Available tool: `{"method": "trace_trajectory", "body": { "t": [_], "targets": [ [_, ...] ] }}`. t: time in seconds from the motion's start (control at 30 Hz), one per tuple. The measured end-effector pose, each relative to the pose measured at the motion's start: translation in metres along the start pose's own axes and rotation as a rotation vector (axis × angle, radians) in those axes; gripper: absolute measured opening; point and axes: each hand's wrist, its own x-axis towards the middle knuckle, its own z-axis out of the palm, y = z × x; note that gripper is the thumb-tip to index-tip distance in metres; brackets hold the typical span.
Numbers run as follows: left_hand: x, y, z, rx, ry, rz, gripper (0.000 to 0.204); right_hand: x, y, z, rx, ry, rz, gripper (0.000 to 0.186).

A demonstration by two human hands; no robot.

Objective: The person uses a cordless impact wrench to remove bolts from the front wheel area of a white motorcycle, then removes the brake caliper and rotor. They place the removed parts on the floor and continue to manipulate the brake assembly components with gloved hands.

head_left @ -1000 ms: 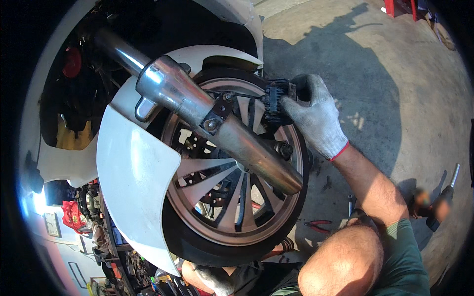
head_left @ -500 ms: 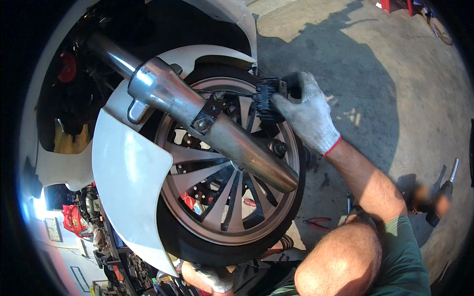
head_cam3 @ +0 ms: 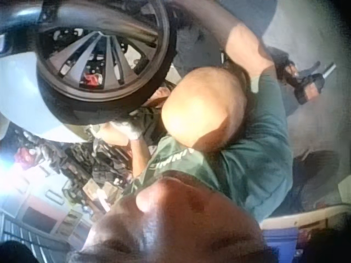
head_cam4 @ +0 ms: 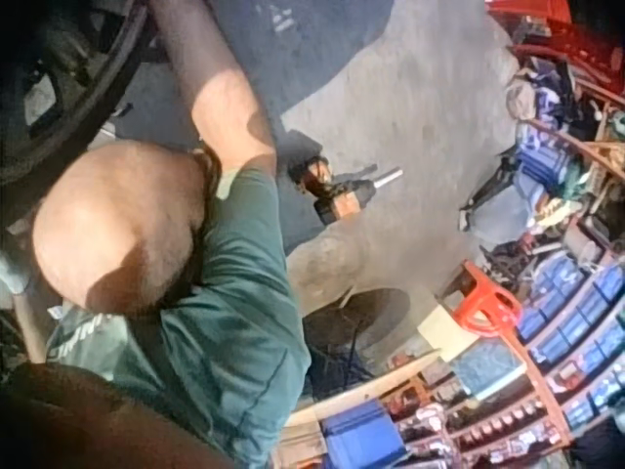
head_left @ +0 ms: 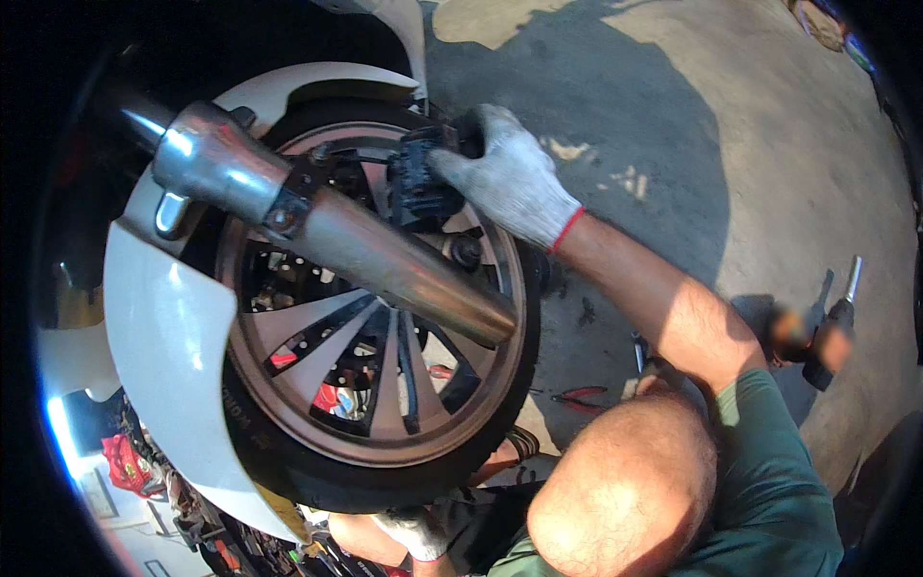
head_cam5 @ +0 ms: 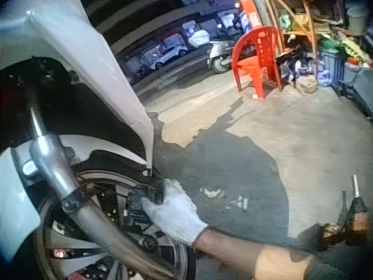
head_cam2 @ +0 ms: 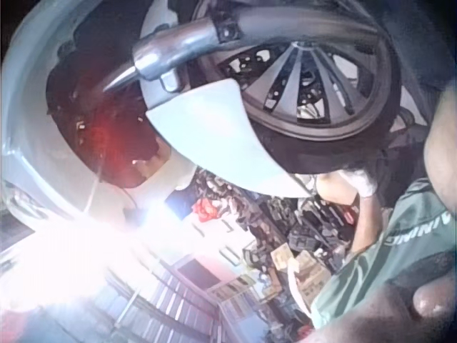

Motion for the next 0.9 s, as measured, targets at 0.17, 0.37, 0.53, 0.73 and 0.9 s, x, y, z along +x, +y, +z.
{"method": "trace_trajectory", "body": {
  "t": [0.17,0.37,0.53,0.73,0.9],
  "targets": [
    [-0.008,0.013,0.000,0.064,0.069,-0.064,0.050,-0.003,0.044,0.019,0.228,-0.025,0.028,0.047],
    [-0.004,0.013,0.008,-0.232,0.119,-0.125,0.048,-0.022,0.185,0.037,-0.679,-0.253,0.126,0.041],
    [-0.007,-0.014,0.006,-0.213,0.106,-0.172,0.047,-0.046,0.208,0.076,-0.806,-0.517,-0.336,0.049],
    [-0.001,-0.026,0.006,-0.260,0.086,-0.168,0.046,-0.074,0.271,0.138,-0.825,-0.549,-0.550,0.049],
    [0.000,-0.039,0.006,-0.281,0.073,-0.177,0.045,-0.114,0.292,0.159,-0.947,-0.676,-0.501,0.053]
  ]
}}
